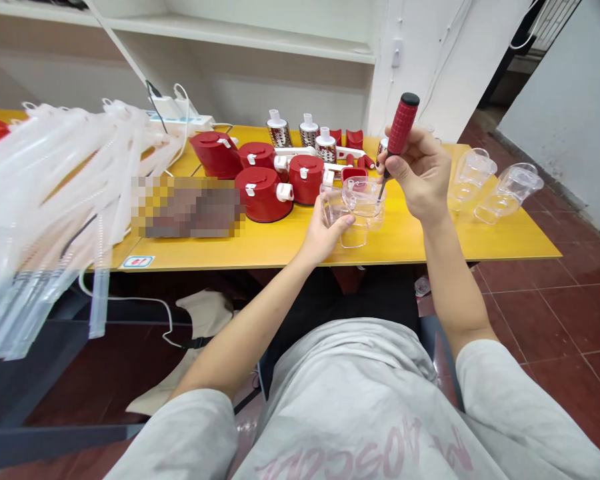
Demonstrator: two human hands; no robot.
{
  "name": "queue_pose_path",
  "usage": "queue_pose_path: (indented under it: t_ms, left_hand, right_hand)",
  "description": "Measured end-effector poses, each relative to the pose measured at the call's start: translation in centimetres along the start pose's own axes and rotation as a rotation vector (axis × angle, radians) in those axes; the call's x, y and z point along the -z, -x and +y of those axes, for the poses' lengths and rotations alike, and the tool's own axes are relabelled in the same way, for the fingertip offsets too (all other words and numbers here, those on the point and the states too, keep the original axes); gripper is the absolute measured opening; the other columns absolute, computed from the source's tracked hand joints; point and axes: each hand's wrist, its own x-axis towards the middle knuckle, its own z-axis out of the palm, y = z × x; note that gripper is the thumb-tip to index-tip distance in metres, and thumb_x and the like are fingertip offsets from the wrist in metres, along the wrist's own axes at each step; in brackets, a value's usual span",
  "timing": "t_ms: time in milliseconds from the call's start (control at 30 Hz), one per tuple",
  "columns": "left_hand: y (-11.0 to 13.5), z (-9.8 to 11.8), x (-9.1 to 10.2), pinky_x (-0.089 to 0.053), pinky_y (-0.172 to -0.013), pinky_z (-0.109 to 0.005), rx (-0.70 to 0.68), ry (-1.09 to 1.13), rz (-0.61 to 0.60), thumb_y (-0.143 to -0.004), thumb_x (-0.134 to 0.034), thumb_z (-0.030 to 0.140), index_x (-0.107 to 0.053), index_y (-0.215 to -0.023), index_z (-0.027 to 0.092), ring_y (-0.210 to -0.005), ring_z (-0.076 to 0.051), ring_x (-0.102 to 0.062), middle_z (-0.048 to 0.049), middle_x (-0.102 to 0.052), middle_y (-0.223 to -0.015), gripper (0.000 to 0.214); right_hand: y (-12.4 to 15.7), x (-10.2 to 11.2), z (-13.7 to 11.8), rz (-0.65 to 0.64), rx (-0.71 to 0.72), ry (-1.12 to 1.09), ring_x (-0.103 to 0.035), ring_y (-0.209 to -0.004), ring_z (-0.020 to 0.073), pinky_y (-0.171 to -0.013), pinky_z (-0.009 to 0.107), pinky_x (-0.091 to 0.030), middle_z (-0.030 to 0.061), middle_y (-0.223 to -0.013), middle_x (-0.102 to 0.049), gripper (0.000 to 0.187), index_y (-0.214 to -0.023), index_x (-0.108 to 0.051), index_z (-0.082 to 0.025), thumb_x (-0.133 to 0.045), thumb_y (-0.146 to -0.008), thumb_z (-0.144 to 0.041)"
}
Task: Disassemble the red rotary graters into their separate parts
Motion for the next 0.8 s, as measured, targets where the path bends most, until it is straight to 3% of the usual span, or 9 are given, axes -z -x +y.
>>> queue_pose_path:
  t_ms: [367,533,800]
  left_hand:
    - [0.1,0.0,-0.2,-0.065,-0.111,-0.045,0.021,0.018,0.018,-0.088,-0.096,0.072,-0.059,-0.139,0.025,-0.125,-0.029,-0.082,-0.0124,-0.079,-0.141,0.078]
    - [0.1,-0.1,-0.1,-0.066,-0.109,-0.044,0.025,0.014,0.030,-0.086,-0.097,0.073,-0.058,-0.138,0.025,-0.121,-0.028,-0.083,-0.0112,-0.079,-0.137,0.080]
    - [0.1,0.5,-0.2,-0.067,-0.114,-0.049,0.053,0.033,-0.006,-0.087,-0.096,0.072,-0.056,-0.138,0.025,-0.125,-0.031,-0.083,-0.0124,-0.080,-0.137,0.080]
  right_hand:
    - [1.2,0.1,-0.2,0.029,-0.024,0.045,-0.084,-0.130,0.0293,-0.105,0.048,-0.077,0.0039,-0.116,-0.087,0.074,-0.143,-0.078,-0.037,-0.073,-0.095,-0.093]
    - [3.0,0.2,0.0,0.017,-0.042,0.035,-0.085,-0.120,0.0281,-0.105,0.049,-0.076,0.0053,-0.119,-0.086,0.073,-0.149,-0.073,-0.035,-0.085,-0.094,-0.083]
    - [4.6,-0.8,0.8,0.135,-0.010,0.091,-0.080,-0.095,0.0189,-0.090,0.036,-0.072,0.0009,-0.102,-0.082,0.050,-0.111,-0.083,-0.028,-0.098,-0.088,-0.070]
